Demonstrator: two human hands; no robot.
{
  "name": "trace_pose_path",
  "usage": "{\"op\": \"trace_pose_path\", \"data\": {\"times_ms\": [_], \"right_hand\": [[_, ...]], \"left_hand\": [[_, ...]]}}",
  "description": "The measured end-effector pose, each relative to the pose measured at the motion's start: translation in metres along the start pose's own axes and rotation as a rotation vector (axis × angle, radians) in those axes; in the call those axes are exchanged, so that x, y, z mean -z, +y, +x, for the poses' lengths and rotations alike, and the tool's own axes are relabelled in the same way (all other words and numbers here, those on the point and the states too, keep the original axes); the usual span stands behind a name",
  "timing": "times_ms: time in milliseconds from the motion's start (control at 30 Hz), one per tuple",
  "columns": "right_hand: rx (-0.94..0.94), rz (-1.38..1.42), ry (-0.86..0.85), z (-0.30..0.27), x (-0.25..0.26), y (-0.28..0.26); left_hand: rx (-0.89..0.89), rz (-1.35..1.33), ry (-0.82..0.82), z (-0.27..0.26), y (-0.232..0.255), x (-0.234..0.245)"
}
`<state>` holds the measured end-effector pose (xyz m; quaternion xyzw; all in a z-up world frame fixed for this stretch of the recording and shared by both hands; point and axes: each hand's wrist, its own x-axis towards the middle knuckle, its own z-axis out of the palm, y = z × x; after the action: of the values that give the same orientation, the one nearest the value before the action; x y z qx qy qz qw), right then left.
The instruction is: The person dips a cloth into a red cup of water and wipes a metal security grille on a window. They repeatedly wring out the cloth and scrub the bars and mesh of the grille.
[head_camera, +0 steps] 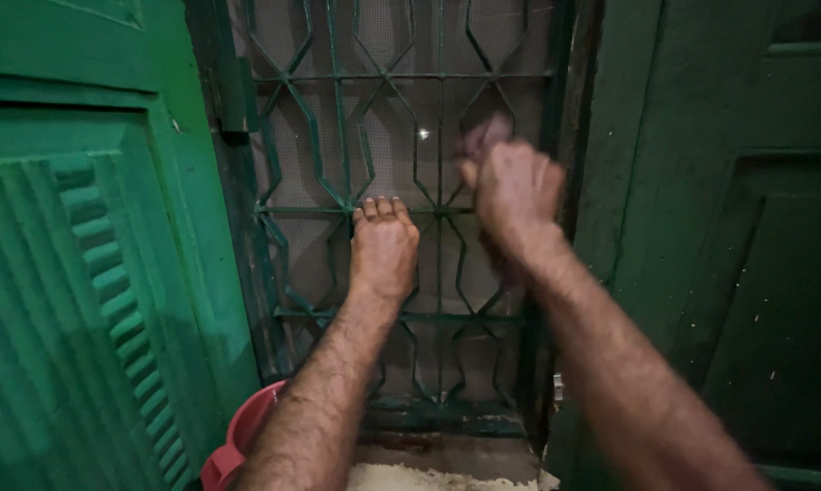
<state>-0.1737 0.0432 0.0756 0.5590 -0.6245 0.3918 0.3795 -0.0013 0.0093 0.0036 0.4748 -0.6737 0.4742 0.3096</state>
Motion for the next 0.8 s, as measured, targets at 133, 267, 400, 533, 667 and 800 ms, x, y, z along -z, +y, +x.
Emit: {"op": "trace_pose_path", "data": {"times_ms": [133, 267, 400, 533, 667, 800], "right_hand": [[0.133, -0.331, 0.499, 0.036, 0.002, 0.013], [0.082, -0.49, 0.299, 0.045, -0.013, 0.019], [0.024, -0.484, -0.05, 0.028, -0.023, 0.023], [0.141, -0.693, -0.071, -0.011, -0.022, 0.013], [0.016, -0.418, -0.18, 0.021, 0.019, 0.015], [0.145, -0.548, 0.154, 0.046, 0.017, 0.016]], "left_hand": [[-0.006, -0.004, -0.004, 0.001, 0.001, -0.005], [-0.034, -0.02, -0.007, -0.001, -0.002, -0.004], [-0.027, -0.015, 0.0, -0.002, -0.001, -0.001], [0.002, -0.016, -0.037, 0.001, 0.002, 0.0], [-0.008, 0.033, -0.031, 0.0, 0.001, -0.005], [0.007, -0.004, 0.007, -0.002, 0.002, -0.009]]}}
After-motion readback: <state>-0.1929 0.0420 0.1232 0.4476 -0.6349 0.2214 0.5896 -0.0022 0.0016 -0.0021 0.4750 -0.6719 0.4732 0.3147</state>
